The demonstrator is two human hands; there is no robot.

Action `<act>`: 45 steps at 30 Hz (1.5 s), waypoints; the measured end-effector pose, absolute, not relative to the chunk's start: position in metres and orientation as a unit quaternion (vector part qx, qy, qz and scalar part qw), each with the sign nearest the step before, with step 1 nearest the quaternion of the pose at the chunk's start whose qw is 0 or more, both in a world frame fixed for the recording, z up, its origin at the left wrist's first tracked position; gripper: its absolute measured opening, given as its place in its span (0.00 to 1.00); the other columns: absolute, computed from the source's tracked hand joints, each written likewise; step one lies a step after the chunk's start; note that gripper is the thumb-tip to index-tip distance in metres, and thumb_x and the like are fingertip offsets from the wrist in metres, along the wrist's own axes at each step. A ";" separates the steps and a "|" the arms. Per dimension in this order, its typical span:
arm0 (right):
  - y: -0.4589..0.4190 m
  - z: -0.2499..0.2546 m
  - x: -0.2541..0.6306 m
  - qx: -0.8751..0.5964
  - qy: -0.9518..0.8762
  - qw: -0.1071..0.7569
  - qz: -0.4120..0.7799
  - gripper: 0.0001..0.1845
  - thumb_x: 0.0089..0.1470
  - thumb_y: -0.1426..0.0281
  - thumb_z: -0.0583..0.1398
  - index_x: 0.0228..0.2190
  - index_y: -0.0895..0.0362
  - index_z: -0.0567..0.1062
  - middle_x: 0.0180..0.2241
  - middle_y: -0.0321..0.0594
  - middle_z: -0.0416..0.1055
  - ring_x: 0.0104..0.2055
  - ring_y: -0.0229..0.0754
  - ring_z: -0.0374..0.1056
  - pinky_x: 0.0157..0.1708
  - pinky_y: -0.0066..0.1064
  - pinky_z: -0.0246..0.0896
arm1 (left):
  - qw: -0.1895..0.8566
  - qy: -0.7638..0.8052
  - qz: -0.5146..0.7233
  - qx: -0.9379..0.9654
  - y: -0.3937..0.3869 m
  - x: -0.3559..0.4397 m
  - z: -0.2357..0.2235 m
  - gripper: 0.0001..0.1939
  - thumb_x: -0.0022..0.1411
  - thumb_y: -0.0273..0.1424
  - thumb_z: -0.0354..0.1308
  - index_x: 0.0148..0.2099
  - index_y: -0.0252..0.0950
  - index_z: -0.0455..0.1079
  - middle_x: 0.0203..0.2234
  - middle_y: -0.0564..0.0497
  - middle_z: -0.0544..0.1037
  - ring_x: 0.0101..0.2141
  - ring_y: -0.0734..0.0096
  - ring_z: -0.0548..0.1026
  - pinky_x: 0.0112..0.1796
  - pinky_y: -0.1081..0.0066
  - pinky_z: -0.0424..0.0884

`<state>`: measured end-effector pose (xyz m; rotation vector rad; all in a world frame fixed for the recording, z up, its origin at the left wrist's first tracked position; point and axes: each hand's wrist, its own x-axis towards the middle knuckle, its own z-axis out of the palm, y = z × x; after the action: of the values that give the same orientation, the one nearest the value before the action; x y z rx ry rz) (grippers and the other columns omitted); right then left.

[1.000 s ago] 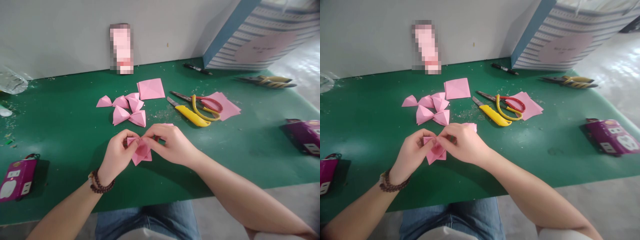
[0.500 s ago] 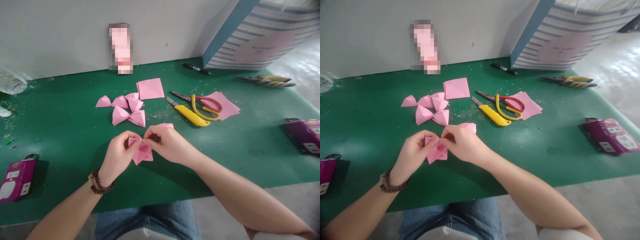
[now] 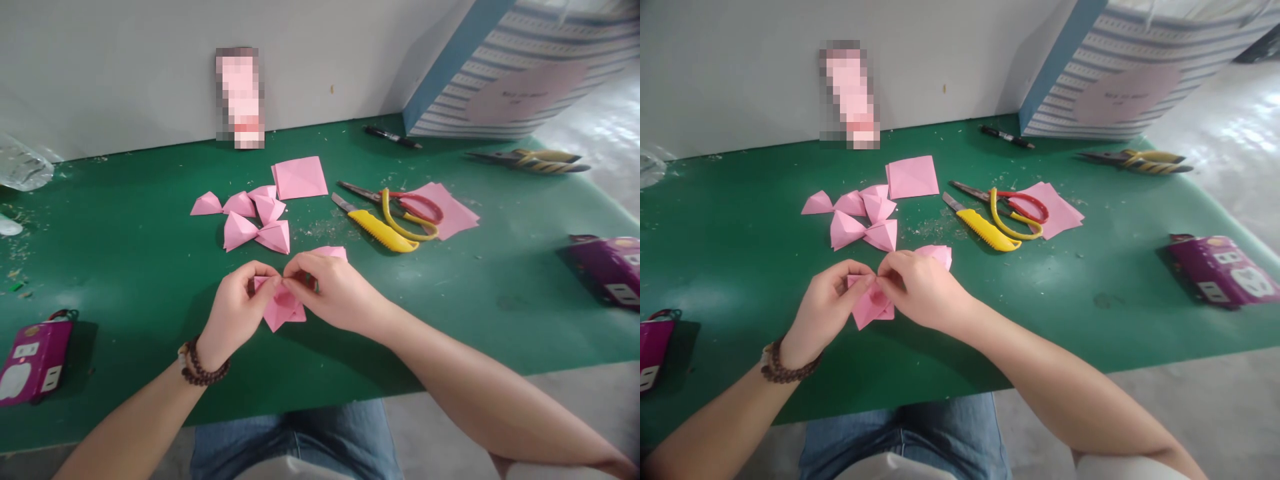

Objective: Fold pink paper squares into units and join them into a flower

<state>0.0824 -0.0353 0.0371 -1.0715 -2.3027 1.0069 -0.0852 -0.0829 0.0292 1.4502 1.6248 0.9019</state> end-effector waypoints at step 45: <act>-0.037 0.034 0.081 -0.439 -0.809 0.209 0.330 0.03 0.52 0.73 0.58 0.27 0.57 0.68 0.22 0.33 0.68 0.23 0.33 0.62 0.23 0.24 0.54 | 0.310 0.622 0.477 0.537 -0.082 -0.083 0.018 0.03 0.56 0.26 0.59 0.33 0.36 0.66 0.32 0.51 0.75 0.34 0.72 0.75 0.35 0.73 0.74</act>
<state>0.0812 -0.0374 0.0343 -1.2211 -2.2521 0.9171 -0.0829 -0.0821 0.0182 1.4197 1.6443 1.2607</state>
